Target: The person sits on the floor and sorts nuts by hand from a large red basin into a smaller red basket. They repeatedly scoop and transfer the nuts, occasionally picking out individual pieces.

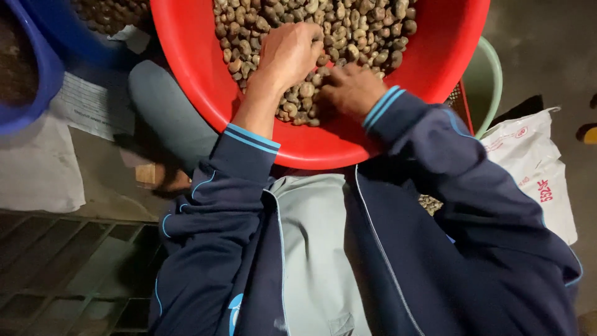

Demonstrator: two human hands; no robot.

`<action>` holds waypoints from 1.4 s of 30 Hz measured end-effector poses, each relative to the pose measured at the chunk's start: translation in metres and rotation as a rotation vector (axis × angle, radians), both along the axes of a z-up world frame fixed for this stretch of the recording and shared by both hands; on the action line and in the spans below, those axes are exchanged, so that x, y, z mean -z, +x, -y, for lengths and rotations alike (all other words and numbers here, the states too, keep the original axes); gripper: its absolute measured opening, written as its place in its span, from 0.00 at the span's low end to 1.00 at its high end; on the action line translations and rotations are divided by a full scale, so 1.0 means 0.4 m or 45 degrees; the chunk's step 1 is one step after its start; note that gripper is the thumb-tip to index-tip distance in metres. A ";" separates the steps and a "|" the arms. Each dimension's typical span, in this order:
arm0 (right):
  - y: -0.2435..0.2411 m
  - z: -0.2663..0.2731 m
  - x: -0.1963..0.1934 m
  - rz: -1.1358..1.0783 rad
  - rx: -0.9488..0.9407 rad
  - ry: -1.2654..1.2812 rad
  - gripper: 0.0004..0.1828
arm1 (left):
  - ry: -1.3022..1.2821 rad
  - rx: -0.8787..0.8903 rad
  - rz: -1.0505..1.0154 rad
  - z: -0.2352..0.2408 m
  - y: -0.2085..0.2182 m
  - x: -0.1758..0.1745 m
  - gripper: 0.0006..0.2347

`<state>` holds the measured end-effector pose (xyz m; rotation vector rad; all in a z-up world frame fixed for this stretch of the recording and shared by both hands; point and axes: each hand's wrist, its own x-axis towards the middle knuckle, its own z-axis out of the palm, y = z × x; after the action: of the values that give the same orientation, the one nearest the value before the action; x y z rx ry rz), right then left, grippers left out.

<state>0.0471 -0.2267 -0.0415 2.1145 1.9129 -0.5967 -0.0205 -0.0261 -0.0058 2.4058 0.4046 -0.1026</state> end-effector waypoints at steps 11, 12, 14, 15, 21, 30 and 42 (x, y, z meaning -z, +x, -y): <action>0.216 0.172 -0.084 0.565 0.116 0.416 0.08 | -0.171 0.249 -0.402 0.016 -0.019 0.012 0.05; 0.215 0.176 -0.068 0.564 0.121 0.421 0.08 | -0.164 0.252 -0.405 0.017 -0.021 0.002 0.05; 0.212 0.178 -0.033 0.479 0.185 0.399 0.12 | -0.132 0.222 -0.319 0.015 -0.031 -0.019 0.14; 0.195 0.164 -0.038 0.478 0.189 0.403 0.12 | -0.127 0.225 -0.320 0.011 -0.033 -0.007 0.14; 0.122 0.071 -0.047 0.268 0.204 0.454 0.14 | -0.065 0.169 -0.213 -0.006 -0.055 -0.034 0.07; 0.072 -0.013 0.058 0.315 -0.012 0.113 0.15 | -0.062 0.100 -0.167 -0.011 -0.055 -0.004 0.08; 0.069 -0.022 0.075 0.283 0.034 0.232 0.14 | -0.046 0.098 -0.205 -0.008 -0.045 0.013 0.04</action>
<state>0.0748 -0.2177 -0.0717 2.2111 1.8788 -0.1872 -0.0386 -0.0231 -0.0110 2.3852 0.3803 -0.3371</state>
